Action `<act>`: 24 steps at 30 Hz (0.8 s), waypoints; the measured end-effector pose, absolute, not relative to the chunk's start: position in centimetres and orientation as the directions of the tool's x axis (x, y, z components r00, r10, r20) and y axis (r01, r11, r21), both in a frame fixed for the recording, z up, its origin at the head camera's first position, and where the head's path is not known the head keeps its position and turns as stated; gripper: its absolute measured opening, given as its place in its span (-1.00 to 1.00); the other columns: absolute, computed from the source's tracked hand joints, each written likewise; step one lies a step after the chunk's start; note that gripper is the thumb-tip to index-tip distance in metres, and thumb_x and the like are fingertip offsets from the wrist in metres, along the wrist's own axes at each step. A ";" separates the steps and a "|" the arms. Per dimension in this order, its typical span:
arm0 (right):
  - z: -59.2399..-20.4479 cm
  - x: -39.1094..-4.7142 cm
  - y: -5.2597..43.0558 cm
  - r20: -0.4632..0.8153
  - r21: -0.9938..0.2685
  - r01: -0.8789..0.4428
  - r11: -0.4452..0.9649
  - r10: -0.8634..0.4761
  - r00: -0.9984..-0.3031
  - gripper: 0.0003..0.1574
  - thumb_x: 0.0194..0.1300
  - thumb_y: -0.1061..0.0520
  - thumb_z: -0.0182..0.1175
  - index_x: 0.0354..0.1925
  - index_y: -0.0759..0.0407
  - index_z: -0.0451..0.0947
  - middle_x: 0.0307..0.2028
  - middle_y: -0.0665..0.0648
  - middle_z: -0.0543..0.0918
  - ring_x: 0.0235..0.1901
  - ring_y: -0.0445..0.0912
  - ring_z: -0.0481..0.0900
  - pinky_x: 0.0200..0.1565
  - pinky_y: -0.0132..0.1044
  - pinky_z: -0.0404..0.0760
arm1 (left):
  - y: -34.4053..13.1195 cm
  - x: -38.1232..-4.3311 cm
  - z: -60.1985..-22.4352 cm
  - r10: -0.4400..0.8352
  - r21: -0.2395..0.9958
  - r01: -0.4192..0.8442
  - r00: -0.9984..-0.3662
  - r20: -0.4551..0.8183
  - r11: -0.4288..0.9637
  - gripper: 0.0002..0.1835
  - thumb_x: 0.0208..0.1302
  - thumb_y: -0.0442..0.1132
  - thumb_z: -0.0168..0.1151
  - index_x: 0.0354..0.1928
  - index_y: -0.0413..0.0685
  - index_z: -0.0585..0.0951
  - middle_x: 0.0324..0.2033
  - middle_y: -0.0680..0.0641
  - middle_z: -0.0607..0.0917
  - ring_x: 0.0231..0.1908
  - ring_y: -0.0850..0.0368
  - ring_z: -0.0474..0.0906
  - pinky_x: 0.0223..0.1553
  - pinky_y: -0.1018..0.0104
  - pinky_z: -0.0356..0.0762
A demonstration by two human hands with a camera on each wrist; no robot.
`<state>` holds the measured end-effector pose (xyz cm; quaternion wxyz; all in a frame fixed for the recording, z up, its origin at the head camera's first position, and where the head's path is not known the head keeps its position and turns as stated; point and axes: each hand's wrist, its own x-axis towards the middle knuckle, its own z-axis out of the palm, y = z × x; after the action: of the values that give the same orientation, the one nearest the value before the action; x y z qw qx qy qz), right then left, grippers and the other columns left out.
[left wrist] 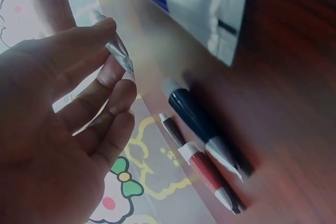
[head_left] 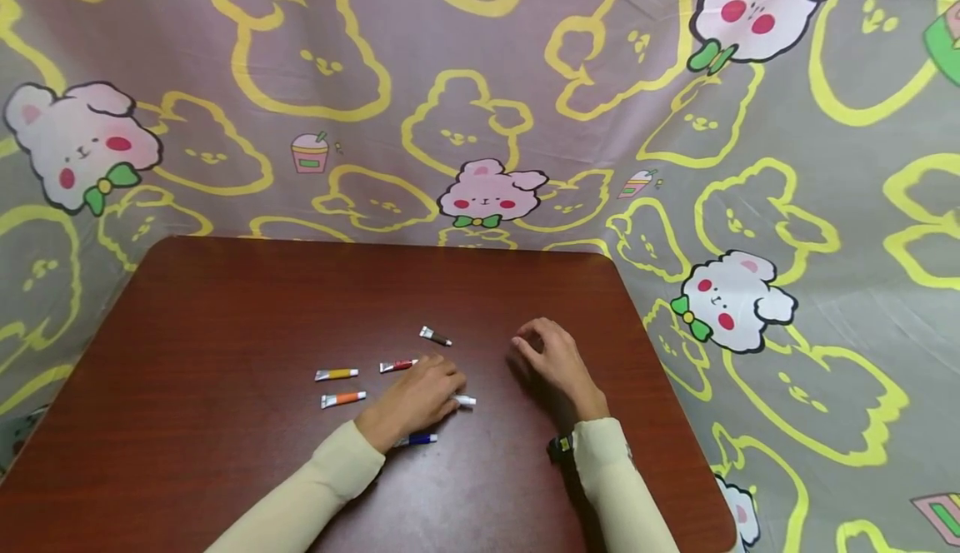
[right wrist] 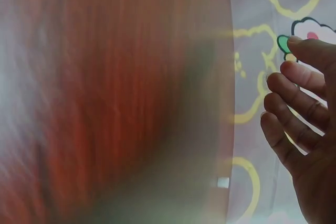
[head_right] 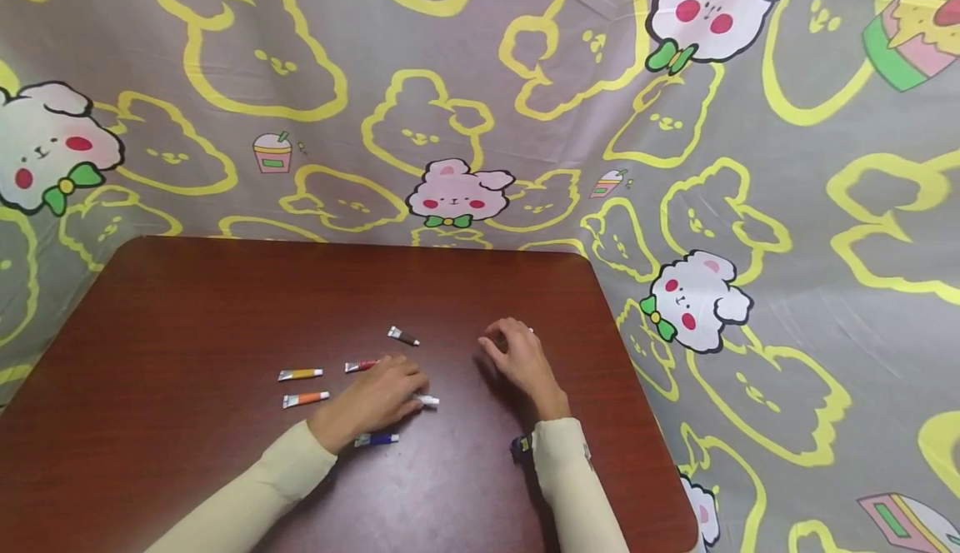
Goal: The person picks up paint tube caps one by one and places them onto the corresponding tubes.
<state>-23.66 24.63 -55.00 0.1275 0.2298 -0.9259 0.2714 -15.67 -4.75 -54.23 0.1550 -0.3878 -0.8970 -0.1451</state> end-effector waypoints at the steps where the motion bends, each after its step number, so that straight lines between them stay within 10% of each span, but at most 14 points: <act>1: -54.9 -23.8 24.8 0.353 -0.450 -0.488 0.748 -0.353 -0.866 -0.81 0.43 0.02 0.48 -0.10 0.07 0.73 -0.21 0.03 0.75 -0.22 -0.06 0.65 -0.12 -0.10 0.65 | -4.7 -15.6 -54.3 0.652 0.141 0.741 -0.652 0.388 0.657 -0.77 0.15 -0.17 0.63 -0.33 0.07 0.67 -0.32 0.06 0.73 -0.18 0.03 0.65 -0.09 0.11 0.53; 24: -54.0 -26.4 28.2 0.249 -0.448 -0.368 0.815 -0.282 -0.927 -0.64 0.44 0.04 0.48 0.09 0.16 0.70 -0.12 0.19 0.71 -0.12 0.09 0.67 -0.03 0.02 0.64 | -3.4 -15.8 -55.2 0.673 0.102 0.728 -0.671 0.312 0.678 -0.75 0.12 -0.17 0.60 -0.42 0.15 0.61 -0.37 0.12 0.72 -0.26 0.09 0.62 -0.18 0.19 0.50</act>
<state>-26.44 28.17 -54.02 0.0860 0.1713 -0.9487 0.2515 -15.78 -3.39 -55.21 0.1253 -0.3858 -0.9075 -0.1094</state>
